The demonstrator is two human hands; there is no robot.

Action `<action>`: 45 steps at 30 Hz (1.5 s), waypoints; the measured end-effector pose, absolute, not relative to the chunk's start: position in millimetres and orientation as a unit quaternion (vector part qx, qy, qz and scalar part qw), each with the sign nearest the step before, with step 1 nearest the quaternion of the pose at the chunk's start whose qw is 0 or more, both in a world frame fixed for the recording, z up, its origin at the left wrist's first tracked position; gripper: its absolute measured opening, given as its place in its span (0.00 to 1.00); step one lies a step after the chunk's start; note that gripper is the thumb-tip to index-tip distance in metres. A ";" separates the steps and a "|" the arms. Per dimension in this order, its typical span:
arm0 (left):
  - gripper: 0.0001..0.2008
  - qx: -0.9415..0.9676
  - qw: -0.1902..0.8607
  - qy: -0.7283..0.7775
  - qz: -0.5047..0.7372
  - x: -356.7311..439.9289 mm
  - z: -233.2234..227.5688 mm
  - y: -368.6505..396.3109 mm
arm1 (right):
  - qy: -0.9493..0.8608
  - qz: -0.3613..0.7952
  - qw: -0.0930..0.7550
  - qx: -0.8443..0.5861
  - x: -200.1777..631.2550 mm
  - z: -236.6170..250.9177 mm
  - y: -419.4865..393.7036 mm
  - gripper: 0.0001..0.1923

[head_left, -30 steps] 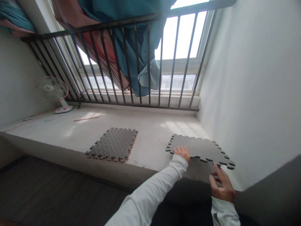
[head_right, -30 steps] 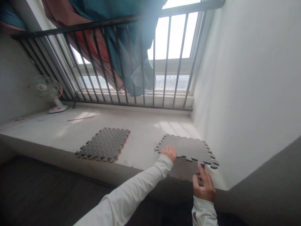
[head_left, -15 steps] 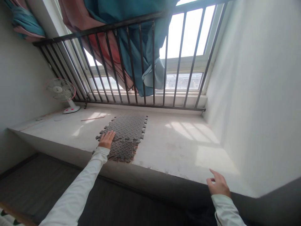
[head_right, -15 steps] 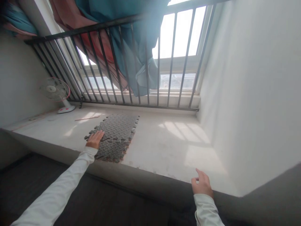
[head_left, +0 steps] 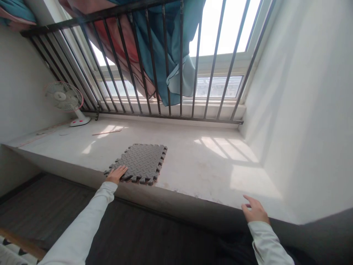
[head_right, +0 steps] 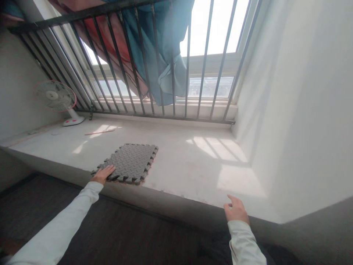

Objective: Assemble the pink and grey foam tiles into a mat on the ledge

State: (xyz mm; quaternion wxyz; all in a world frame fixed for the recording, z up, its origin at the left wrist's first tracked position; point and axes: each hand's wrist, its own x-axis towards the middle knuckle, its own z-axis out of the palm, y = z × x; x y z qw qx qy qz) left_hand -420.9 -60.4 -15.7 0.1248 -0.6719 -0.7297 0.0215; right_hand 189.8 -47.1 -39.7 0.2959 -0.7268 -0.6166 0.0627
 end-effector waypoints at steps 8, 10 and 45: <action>0.32 -0.685 0.067 -0.724 0.056 -420.9 -12.5 -69.2 | -0.613 0.100 0.261 -0.739 195.0 -40.8 -47.6 0.20; 0.33 -0.661 0.042 -0.745 0.078 -416.2 -6.2 -65.8 | -0.611 0.105 0.260 -0.740 194.9 -40.5 -47.3 0.19; 0.12 -0.763 -0.083 -0.546 0.335 -242.8 28.7 21.2 | -0.594 0.154 0.213 -0.760 196.3 -39.4 -43.6 0.17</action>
